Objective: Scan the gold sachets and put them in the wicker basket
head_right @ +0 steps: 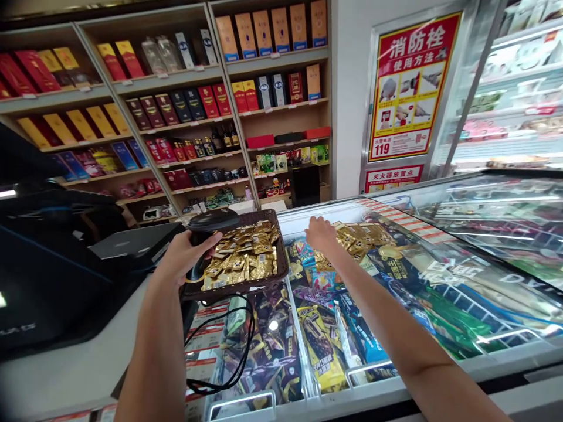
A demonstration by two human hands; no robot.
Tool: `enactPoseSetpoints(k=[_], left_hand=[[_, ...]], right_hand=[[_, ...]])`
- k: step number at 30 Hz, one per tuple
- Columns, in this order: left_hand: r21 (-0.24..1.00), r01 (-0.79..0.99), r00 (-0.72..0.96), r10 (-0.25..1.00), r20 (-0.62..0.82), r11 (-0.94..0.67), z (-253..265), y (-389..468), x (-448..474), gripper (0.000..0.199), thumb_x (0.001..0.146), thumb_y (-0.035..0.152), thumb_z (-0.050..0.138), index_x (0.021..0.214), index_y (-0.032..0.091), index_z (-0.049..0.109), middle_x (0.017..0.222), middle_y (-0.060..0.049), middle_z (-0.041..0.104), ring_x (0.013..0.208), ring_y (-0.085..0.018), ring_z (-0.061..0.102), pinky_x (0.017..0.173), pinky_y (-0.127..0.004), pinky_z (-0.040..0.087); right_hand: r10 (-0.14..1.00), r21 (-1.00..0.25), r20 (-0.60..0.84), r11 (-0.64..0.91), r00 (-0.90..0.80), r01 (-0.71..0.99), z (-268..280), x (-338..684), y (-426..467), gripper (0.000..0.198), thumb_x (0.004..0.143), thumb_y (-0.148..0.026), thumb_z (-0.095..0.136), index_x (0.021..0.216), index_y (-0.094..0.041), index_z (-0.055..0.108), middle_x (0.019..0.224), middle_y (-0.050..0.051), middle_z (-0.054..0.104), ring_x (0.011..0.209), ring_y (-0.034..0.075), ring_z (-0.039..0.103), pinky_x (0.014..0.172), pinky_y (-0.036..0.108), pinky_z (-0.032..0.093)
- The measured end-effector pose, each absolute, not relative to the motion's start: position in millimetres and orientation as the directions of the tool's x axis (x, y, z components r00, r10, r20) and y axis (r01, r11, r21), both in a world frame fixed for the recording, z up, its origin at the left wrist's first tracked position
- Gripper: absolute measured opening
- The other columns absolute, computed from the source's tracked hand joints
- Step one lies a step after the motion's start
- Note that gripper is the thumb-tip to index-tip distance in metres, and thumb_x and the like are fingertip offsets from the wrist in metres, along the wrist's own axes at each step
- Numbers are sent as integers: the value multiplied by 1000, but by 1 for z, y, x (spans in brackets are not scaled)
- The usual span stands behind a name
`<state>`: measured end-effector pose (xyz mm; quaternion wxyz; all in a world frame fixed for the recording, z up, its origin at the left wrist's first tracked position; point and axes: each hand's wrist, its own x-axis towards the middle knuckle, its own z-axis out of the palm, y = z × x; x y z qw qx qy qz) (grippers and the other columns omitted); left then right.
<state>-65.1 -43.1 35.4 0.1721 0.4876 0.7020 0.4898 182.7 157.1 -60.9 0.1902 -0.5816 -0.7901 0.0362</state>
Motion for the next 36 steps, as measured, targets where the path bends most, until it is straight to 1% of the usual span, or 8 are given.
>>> enactPoseSetpoints(k=[4,8,12,19,23,29,33,36], left_hand=[[878,479,-480,843,243,20,36,-47,-73,54,58,62,77,83,16,62,66,-2,65,60,-17,59,55,-26,42],[883,468,-482,834,269,-14,38,-53,-76,53,59,61,76,82,16,62,64,-3,64,58,-16,58,55,-26,41],[880,474,-491,822,288,-25,42,-58,-74,50,63,59,74,81,15,61,61,-2,62,56,-15,57,54,-25,40],[868,496,-481,825,297,-23,43,-59,-73,48,65,60,72,81,16,60,64,-2,63,59,-15,57,54,-25,40],[852,523,-472,835,282,8,43,-58,-67,47,65,60,72,79,17,60,62,-2,62,56,-15,55,53,-25,39],[844,536,-449,852,270,15,41,-50,-56,45,64,59,73,79,18,61,63,-2,62,58,-16,57,54,-25,39],[835,551,-438,856,276,13,36,-40,-44,46,60,58,75,80,18,64,61,-3,63,57,-18,58,53,-26,39],[835,550,-408,876,258,10,31,-33,-31,47,59,59,75,78,18,64,60,-3,64,56,-18,58,51,-26,38]], right_hand=[[833,-328,291,549,-471,769,-41,109,125,37,94,-34,46,125,-14,50,124,19,59,114,31,56,90,39,44],[854,-407,188,517,-484,753,-38,30,117,54,93,-46,47,130,-6,45,131,25,55,119,35,54,91,41,45],[774,-266,84,624,-627,735,-49,-16,119,64,91,-54,47,131,-4,50,135,26,53,125,37,51,95,44,43],[628,-111,122,778,-768,618,-62,-7,106,29,92,-22,51,118,-18,62,113,16,69,107,30,64,87,40,48],[573,-116,321,814,-754,570,-61,28,107,38,88,-4,45,118,-19,62,111,13,69,100,26,67,82,36,49],[561,-443,657,828,-503,345,-75,106,119,29,92,-9,44,106,-18,68,98,8,72,88,19,68,80,32,52],[433,-354,854,890,-289,289,-102,160,124,28,91,-12,46,106,-19,68,112,11,67,105,22,64,93,39,51],[415,-336,876,891,-247,304,-117,186,131,29,93,-15,43,110,-20,66,116,11,64,109,22,62,97,40,50]])
